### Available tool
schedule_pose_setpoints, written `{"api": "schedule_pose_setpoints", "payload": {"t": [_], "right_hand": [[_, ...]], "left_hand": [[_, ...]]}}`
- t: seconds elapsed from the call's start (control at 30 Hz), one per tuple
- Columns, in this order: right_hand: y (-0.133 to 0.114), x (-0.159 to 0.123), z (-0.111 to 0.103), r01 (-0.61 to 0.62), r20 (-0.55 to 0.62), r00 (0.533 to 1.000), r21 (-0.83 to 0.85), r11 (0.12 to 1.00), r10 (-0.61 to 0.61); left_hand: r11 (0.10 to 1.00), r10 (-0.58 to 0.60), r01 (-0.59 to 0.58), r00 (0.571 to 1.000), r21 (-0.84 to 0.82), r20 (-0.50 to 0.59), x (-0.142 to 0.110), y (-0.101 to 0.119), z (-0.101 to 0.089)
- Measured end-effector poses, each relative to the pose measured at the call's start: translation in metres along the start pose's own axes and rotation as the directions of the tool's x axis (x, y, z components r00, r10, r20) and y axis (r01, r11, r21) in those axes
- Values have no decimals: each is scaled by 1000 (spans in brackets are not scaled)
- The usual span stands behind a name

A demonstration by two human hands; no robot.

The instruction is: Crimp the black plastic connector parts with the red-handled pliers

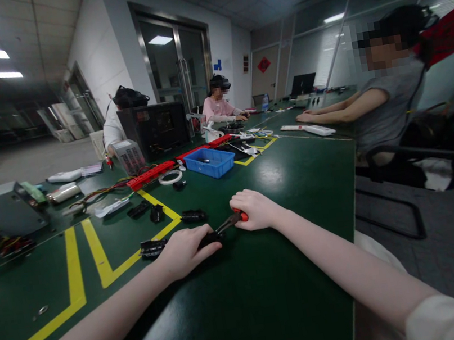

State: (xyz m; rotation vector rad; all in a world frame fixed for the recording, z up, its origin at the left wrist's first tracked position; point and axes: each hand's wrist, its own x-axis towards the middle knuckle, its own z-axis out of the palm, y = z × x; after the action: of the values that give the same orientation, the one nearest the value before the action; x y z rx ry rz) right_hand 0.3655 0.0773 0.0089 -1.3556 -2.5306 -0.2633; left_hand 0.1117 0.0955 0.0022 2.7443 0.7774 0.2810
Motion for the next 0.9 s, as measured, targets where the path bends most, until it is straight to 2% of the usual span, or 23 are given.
{"api": "schedule_pose_setpoints", "payload": {"t": [0.2, 0.43, 0.7, 0.9], "right_hand": [[-4, 1, -1, -21, 68, 997, 12, 1000, 20], [-4, 1, 0, -26, 75, 997, 5, 1000, 26], [-4, 1, -1, -54, 95, 994, 8, 999, 53], [-4, 1, -2, -57, 98, 994, 13, 998, 56]], "left_hand": [[1000, -3, 3, 1000, 0, 10, 0, 0, -1], [1000, -1, 1, 1000, -6, -4, 0, -1, 0], [1000, 22, -24, 994, -18, -103, 0, -5, 6], [999, 39, -40, 996, -12, -86, -1, -3, 4]]}}
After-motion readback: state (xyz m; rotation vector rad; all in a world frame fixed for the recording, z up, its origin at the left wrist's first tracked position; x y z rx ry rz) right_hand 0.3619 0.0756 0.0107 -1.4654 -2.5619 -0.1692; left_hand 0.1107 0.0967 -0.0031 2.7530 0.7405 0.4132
